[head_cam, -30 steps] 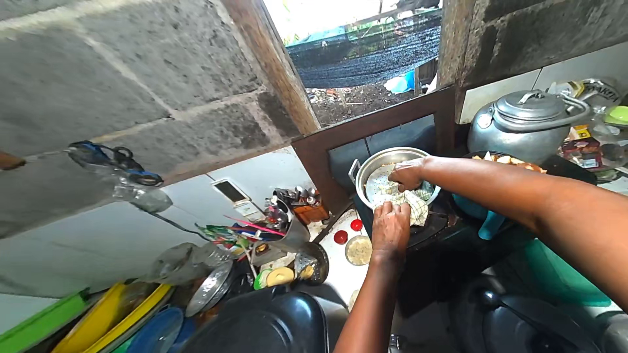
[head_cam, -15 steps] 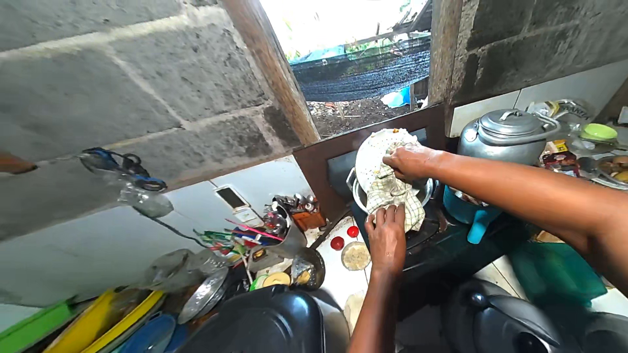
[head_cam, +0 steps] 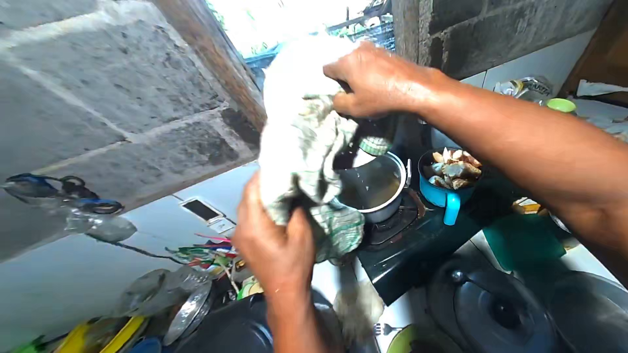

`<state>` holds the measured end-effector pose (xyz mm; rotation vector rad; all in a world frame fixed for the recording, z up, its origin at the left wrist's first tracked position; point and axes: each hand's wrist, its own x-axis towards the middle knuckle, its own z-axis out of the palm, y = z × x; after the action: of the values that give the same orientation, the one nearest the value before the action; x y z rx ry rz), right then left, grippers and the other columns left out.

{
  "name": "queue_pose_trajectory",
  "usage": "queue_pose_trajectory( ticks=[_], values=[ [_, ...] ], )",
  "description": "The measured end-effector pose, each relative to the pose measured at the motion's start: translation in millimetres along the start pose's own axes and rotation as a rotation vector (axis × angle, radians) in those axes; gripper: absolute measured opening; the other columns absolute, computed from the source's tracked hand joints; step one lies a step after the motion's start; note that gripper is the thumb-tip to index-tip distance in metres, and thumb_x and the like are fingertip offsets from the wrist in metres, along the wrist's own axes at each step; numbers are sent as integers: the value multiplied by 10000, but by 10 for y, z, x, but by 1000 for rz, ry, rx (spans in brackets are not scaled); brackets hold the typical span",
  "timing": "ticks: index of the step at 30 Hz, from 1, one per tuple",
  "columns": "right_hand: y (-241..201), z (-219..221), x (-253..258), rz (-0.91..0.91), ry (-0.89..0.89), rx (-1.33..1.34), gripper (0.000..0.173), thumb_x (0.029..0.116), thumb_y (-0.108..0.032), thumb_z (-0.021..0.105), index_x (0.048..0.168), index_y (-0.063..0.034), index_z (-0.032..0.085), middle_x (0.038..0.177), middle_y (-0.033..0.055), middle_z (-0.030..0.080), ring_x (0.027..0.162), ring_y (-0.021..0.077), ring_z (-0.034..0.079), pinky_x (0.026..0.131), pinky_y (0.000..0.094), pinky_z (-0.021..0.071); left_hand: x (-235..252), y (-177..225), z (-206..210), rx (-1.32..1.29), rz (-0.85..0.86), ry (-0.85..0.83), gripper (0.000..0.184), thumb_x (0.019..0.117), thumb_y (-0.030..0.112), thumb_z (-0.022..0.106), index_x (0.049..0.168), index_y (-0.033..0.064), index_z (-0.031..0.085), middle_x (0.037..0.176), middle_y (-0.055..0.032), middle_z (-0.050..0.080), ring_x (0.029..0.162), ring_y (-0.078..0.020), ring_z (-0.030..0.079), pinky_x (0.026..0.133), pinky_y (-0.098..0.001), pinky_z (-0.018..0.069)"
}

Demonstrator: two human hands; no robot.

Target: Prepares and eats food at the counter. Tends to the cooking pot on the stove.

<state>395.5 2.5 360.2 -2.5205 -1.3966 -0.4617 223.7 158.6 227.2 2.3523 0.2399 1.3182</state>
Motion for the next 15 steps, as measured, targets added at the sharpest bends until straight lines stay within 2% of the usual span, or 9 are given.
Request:
queue_pose_trajectory(
  ticks=[2, 5, 9, 13, 15],
  values=[
    [-60, -85, -45, -7, 33, 21, 254, 999, -245, 534, 1112, -45, 643, 1040, 149, 657, 1022, 305, 634, 855, 522, 474, -14, -57, -36, -80, -23, 73, 435, 929, 143, 579, 1327, -31, 560, 1158, -132, 679, 1073, -111, 659, 927, -346, 539],
    [-55, -32, -4, -22, 76, 14, 229, 992, -229, 540, 1127, -73, 639, 1024, 106, 659, 1019, 257, 631, 872, 465, 476, -5, -111, 75, -194, -45, 130, 434, 925, 90, 562, 1325, -75, 528, 1152, -93, 670, 1066, -35, 639, 933, -266, 530],
    [91, 170, 128, -19, 122, 14, 258, 998, -216, 517, 1186, -74, 621, 1065, 128, 675, 1077, 289, 644, 898, 488, 483, 116, -196, 279, -208, -78, 116, 431, 922, 58, 574, 1342, -26, 523, 1173, -66, 667, 1071, -40, 646, 934, -273, 541],
    [237, 347, 241, -69, 259, 38, 257, 976, -208, 521, 1155, -63, 635, 1039, 114, 678, 1033, 264, 654, 862, 458, 496, 227, -399, 279, -28, -76, 111, 465, 939, 158, 576, 1369, -15, 539, 1222, -154, 662, 1123, -168, 652, 971, -392, 526],
    [254, 411, 277, -77, 305, 65, 280, 978, -215, 526, 1171, -71, 668, 1039, 98, 696, 1028, 241, 664, 853, 450, 508, 283, -471, 253, 12, -50, 137, 465, 948, 197, 588, 1370, 10, 532, 1207, -145, 663, 1097, -179, 660, 944, -401, 538]
  ],
)
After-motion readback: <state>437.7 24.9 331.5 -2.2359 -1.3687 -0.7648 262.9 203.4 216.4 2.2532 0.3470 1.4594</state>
